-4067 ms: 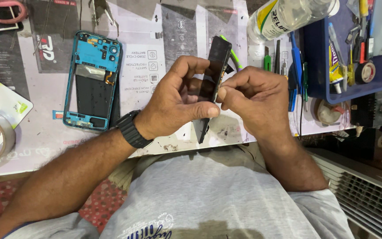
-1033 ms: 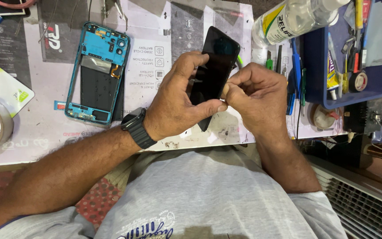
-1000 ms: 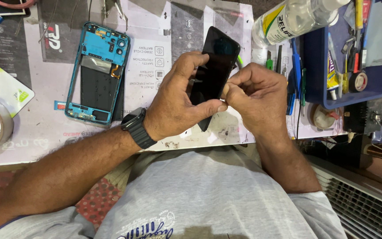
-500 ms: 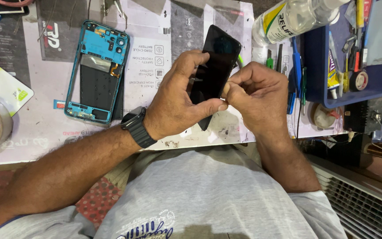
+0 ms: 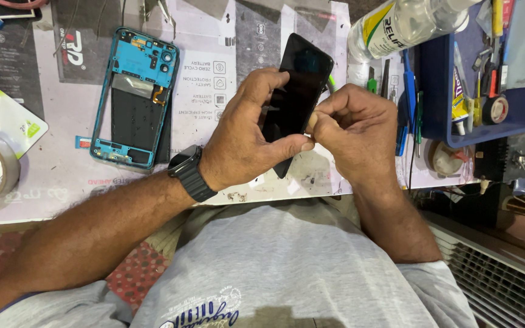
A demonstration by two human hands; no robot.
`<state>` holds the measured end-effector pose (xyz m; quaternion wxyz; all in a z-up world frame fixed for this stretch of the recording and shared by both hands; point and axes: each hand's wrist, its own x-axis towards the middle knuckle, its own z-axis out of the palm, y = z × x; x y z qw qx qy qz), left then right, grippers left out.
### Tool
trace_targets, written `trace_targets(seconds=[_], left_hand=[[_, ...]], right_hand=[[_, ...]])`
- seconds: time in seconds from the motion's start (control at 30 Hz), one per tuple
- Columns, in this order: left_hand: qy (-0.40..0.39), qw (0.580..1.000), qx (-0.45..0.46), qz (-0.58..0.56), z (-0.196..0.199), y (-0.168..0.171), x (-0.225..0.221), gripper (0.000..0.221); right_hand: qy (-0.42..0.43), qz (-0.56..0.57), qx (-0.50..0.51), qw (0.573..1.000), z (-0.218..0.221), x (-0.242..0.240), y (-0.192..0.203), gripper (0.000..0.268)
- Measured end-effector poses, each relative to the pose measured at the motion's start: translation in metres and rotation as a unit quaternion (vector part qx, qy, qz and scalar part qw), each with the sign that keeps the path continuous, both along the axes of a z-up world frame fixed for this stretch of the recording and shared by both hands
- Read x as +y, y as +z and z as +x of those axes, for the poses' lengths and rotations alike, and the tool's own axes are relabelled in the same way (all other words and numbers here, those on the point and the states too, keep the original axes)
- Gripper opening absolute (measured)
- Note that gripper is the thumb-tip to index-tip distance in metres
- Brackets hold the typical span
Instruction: The person reassembles a disassembled smartphone by connecting internal components and securing the battery. They then power on the device to verify functionality, showing the Motorola boot screen.
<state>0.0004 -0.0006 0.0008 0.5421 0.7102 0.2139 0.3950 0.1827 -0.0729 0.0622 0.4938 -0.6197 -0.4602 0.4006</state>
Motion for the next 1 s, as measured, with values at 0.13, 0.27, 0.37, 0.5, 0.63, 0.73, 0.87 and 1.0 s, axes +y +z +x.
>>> trace_targets(seconds=[0.13, 0.27, 0.37, 0.5, 0.63, 0.73, 0.87, 1.0], left_hand=[[-0.001, 1.0, 0.003, -0.003, 0.0006, 0.0, -0.0001, 0.084], [0.003, 1.0, 0.004, -0.003, 0.0005, 0.0004, 0.0, 0.083], [0.008, 1.0, 0.003, -0.004, 0.0001, 0.0012, 0.0, 0.083], [0.019, 1.0, 0.002, 0.006, -0.0003, 0.002, -0.001, 0.084], [0.017, 1.0, -0.001, 0.009, 0.0003, 0.0014, -0.0004, 0.084], [0.012, 1.0, 0.0, 0.003, 0.0002, 0.0018, -0.0001, 0.084], [0.008, 1.0, -0.008, 0.008, 0.0008, 0.0033, -0.0004, 0.084], [0.004, 0.999, 0.014, -0.052, 0.0002, 0.0065, 0.0021, 0.082]], right_hand=[[-0.002, -0.007, -0.011, 1.0, 0.0012, -0.0003, 0.0003, 0.01], [-0.001, -0.005, 0.003, 1.0, 0.0012, 0.0002, -0.0003, 0.01], [-0.003, -0.005, 0.016, 1.0, 0.001, 0.0001, -0.0012, 0.009], [-0.007, -0.005, 0.02, 1.0, 0.0015, -0.0002, -0.0022, 0.009], [-0.01, -0.003, 0.022, 1.0, 0.0027, -0.0011, -0.004, 0.009], [-0.007, 0.006, 0.03, 0.999, 0.0028, -0.0011, -0.0054, 0.009], [-0.004, 0.007, 0.029, 1.0, 0.004, -0.0025, -0.0063, 0.009], [-0.007, 0.007, 0.03, 0.999, 0.0051, -0.0044, -0.0082, 0.006]])
